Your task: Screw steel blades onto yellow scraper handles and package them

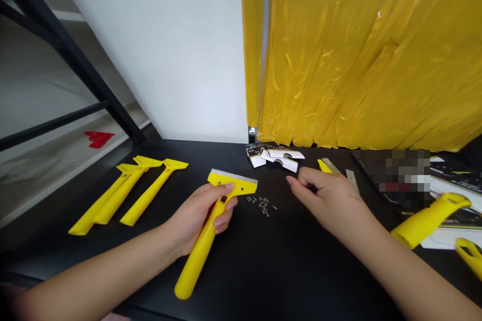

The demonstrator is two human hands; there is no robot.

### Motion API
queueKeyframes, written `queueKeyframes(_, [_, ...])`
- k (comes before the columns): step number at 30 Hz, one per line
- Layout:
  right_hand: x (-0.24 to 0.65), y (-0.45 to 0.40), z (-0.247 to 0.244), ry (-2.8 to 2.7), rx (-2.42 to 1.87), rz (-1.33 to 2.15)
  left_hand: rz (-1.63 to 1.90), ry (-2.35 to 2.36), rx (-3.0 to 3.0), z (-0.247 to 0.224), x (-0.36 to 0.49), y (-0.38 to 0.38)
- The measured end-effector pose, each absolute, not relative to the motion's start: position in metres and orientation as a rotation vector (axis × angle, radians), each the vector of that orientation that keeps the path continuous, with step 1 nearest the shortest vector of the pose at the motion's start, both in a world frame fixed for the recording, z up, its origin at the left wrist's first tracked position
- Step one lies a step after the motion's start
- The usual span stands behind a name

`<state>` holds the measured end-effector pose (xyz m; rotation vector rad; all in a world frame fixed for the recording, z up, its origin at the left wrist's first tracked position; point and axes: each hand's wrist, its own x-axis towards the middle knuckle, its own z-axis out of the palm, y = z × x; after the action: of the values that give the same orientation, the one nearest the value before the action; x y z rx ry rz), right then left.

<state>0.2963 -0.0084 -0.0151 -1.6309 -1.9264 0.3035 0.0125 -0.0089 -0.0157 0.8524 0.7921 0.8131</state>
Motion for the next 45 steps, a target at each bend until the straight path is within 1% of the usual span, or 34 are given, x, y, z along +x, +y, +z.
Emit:
queueKeyframes(6, [0.298,-0.009,-0.015,-1.877,-1.645,0.29,0.809,0.787,0.851,-0.016,0.011,-0.01])
queueKeyframes(13, [0.299,-0.009,-0.015,-1.882,-1.559,0.28,0.817,0.804,0.84,-0.017,0.012,-0.009])
queueKeyframes(29, [0.299,-0.007,-0.016,-1.964,-1.528,0.223,0.816,0.834,0.817,-0.017,0.014,-0.008])
queueKeyframes(39, [0.301,-0.013,-0.009,-1.91,-1.528,0.238,0.813,0.851,0.832,-0.018,0.013,-0.009])
queueKeyframes(45, [0.305,-0.016,-0.005,-1.838,-1.513,0.324,0.798,0.873,0.802,-0.019,0.017,-0.011])
